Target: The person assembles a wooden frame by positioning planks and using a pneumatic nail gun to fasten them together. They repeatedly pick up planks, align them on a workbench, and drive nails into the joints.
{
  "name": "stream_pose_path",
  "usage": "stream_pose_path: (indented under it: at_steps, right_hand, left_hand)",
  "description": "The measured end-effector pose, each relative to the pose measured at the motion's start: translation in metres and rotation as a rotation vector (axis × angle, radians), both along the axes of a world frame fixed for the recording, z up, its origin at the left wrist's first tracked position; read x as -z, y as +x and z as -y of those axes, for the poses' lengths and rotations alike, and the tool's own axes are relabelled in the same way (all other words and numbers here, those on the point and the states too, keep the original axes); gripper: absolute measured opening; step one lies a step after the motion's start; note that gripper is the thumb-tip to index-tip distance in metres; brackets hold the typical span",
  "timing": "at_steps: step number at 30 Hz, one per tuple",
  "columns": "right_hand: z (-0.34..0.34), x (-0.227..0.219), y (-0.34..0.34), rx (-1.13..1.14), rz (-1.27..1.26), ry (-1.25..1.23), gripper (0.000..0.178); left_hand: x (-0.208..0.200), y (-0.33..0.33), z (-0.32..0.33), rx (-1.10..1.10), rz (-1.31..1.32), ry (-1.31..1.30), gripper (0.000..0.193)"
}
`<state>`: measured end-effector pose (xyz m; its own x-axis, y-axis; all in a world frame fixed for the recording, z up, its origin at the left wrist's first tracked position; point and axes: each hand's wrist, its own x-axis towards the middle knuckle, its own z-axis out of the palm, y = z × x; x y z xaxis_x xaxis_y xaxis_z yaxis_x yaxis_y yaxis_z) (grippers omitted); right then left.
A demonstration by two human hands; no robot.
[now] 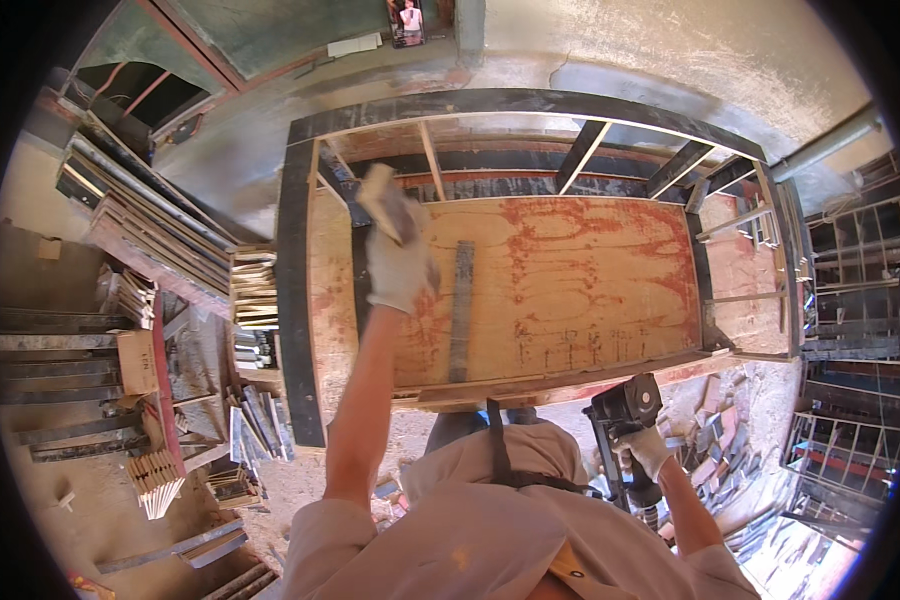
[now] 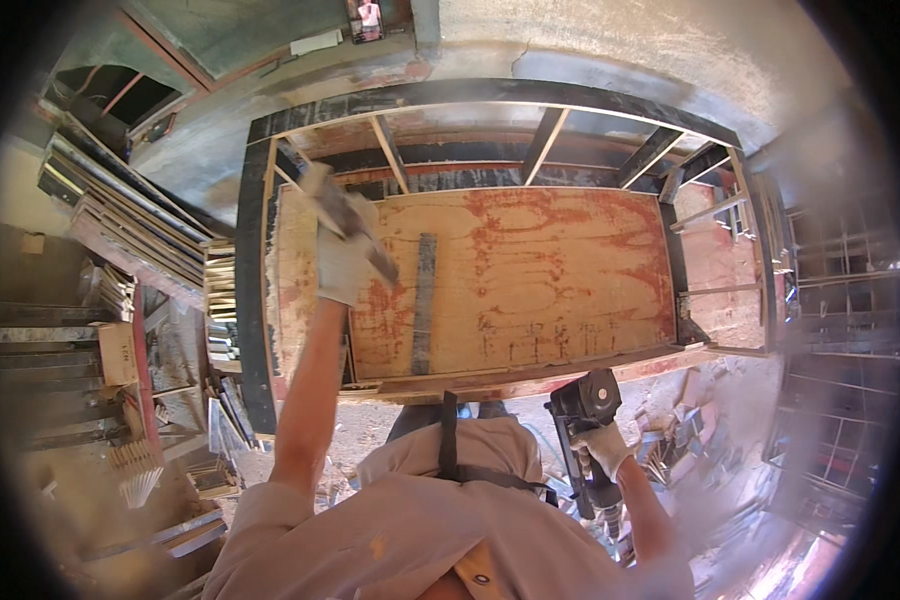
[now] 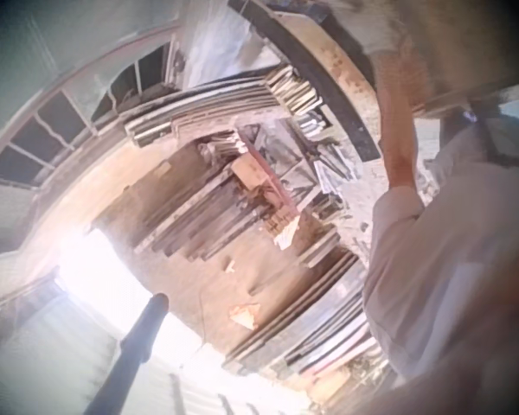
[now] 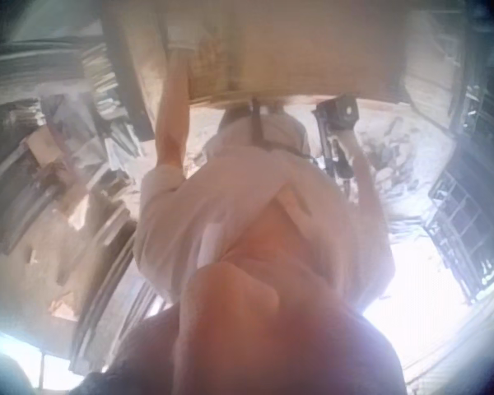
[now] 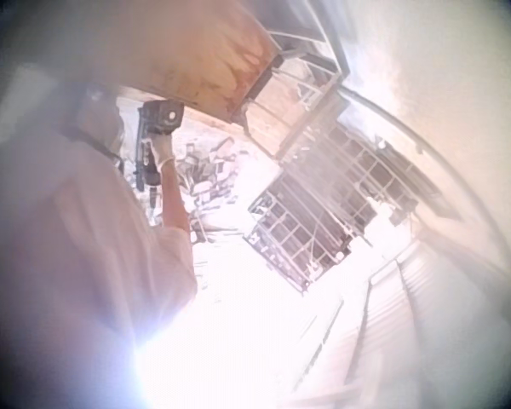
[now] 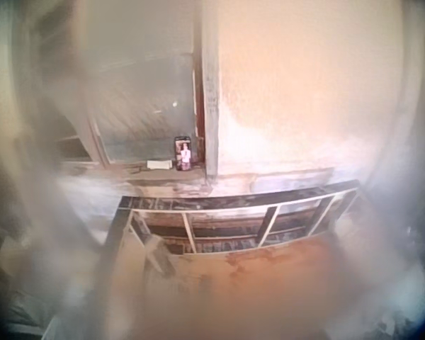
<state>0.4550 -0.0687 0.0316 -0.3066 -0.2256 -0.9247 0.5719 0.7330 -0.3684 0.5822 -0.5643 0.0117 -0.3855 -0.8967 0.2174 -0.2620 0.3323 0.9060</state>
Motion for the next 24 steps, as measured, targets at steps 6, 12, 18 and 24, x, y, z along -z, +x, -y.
stream_pose_path:
  at_steps: [6, 12, 18, 24]
  right_hand:
    - [0.048, 0.008, 0.04, -0.013, -0.109, -0.135, 0.016]
    - [0.102, 0.003, 0.134, 0.042, -0.28, -0.241, 0.017]
    - [0.143, -0.023, 0.246, 0.298, -0.112, -0.022, 0.017]
    - [0.175, -0.057, 0.311, 0.451, -0.053, -0.053, 0.013]
  left_hand:
    - [-0.196, 0.129, 0.112, -0.247, -0.239, -0.519, 0.041]
    - [-0.111, 0.236, 0.212, -0.246, 0.079, -0.536, 0.053]
    - [0.044, 0.224, 0.14, 0.449, -0.218, 0.49, 0.025]
    - [0.156, 0.231, 0.122, 0.605, 0.033, -0.101, 0.024]
